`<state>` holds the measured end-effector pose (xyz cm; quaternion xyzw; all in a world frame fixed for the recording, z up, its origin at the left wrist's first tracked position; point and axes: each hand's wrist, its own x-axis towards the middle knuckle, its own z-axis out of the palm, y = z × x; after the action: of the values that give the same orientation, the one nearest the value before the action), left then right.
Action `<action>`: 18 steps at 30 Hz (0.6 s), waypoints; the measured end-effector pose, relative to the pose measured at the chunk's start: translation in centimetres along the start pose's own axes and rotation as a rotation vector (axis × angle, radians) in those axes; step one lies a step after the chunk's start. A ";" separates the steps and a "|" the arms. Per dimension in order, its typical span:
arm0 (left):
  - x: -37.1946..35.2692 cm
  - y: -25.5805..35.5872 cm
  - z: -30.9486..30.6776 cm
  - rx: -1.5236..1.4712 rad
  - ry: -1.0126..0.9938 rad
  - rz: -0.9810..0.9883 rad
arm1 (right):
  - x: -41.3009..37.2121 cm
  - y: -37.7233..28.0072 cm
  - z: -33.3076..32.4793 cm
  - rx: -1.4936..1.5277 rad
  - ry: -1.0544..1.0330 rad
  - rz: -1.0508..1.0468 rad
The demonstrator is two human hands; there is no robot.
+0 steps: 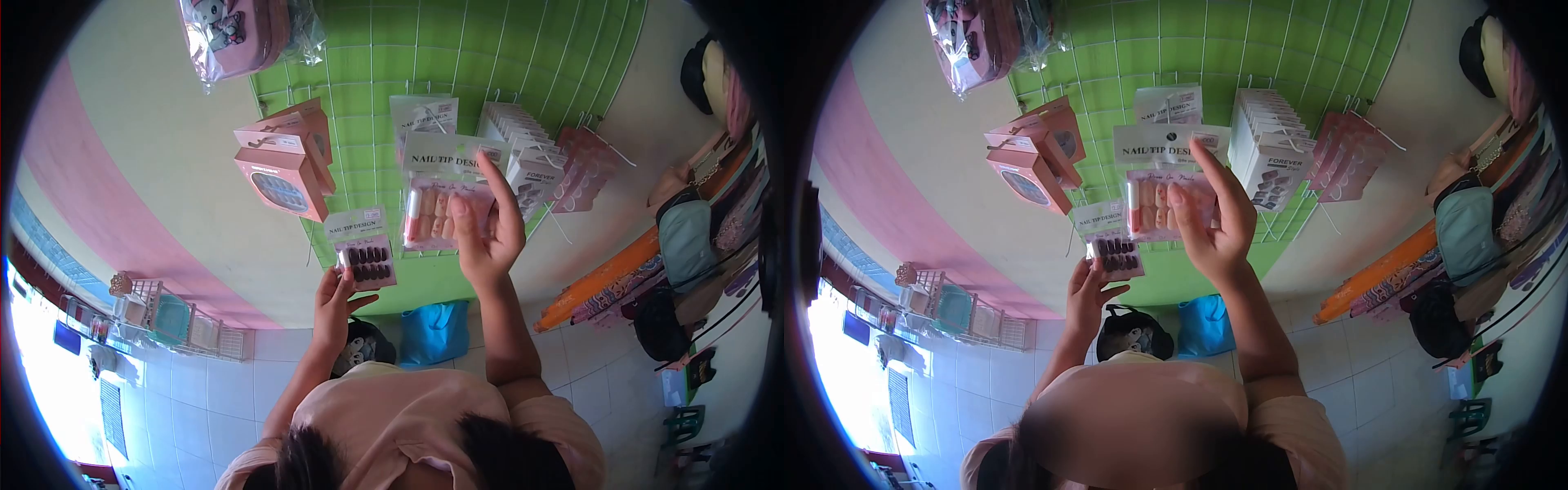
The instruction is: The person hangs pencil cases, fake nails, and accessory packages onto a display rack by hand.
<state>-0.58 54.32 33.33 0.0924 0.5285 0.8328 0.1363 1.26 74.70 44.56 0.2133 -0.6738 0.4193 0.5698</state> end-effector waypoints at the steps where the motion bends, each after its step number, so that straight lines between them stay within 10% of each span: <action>1: 0.0 -0.2 -0.1 -0.001 0.002 -0.005 | 0.0 -0.1 -0.1 -0.003 -0.003 -0.033; 18: 1.0 0.5 1.5 -0.025 -0.085 0.007 | 0.5 5.4 3.0 -0.297 -0.118 0.147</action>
<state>-1.08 55.75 34.41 0.1279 0.5115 0.8352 0.1568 -4.80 75.39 43.25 0.1012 -0.7744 0.3426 0.5222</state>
